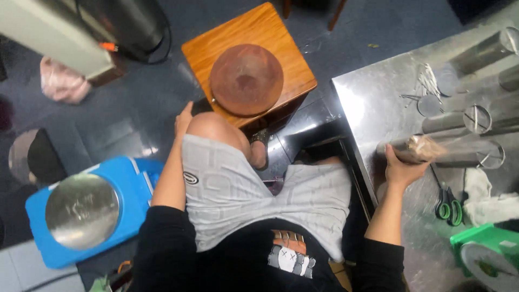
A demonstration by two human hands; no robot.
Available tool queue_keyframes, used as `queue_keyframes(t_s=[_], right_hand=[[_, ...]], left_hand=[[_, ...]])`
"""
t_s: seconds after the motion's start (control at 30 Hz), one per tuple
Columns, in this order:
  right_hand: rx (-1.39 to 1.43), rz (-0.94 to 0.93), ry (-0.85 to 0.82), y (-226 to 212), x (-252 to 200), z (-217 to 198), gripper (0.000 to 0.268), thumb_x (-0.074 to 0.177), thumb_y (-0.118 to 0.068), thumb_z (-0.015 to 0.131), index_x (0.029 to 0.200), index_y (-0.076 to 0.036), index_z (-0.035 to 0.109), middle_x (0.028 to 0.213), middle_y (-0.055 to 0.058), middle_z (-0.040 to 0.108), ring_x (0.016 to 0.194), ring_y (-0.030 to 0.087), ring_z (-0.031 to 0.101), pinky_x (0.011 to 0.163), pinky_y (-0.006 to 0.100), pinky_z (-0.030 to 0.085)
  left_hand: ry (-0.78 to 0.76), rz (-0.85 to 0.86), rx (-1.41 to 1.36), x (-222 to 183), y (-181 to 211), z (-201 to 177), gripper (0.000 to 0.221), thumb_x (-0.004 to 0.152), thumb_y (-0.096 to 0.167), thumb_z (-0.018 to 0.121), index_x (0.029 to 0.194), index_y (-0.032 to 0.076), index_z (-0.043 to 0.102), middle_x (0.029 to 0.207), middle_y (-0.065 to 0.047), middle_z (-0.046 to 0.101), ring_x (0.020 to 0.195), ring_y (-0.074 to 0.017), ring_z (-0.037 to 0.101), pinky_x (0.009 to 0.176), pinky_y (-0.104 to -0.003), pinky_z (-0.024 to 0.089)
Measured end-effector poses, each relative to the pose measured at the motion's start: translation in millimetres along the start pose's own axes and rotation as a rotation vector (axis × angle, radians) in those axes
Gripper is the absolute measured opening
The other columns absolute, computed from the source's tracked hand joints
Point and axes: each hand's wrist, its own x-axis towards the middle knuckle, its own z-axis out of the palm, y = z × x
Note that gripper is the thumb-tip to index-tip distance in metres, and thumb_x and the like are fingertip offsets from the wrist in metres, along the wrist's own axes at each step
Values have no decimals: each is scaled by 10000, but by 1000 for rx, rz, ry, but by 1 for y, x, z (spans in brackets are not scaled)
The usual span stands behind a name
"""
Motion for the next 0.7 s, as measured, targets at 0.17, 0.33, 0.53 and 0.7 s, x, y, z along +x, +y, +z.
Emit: queue_keyframes(t_s=[0.17,0.33,0.53,0.7], right_hand=[[12,-84,28,19,9,-5,978,686,-276,1069,1399,51,484,1326,239,675,1233,322,665,1019,412,512],[-81,-83,77,33,14,-6,983,661,-339,1073,1368,57,517,1275,255,702,1178,365,692,955,428,534],[-74,43,74,11,7,-12,1020,653,-320,1060,1414,52,492,1333,232,663,1247,303,642,1025,397,493],[-145,149,73,11,7,-6,1142,668,-366,1078,1493,-6,375,1434,234,598,1333,334,581,1072,440,452]], left_hand=[[845,260,-380,-8,-106,-1,332,884,114,740,1214,113,704,790,-38,752,839,-164,721,870,-342,517],[1042,482,-551,-137,-4,-70,210,967,-19,539,1091,37,699,865,-88,701,748,-160,709,688,-267,555],[209,1769,-42,-331,139,-109,350,1045,90,384,1020,-89,684,1095,-208,698,988,-354,698,895,-501,574],[668,1892,803,-395,173,-126,153,1031,63,595,1023,193,514,1053,81,470,928,-37,550,762,-171,491]])
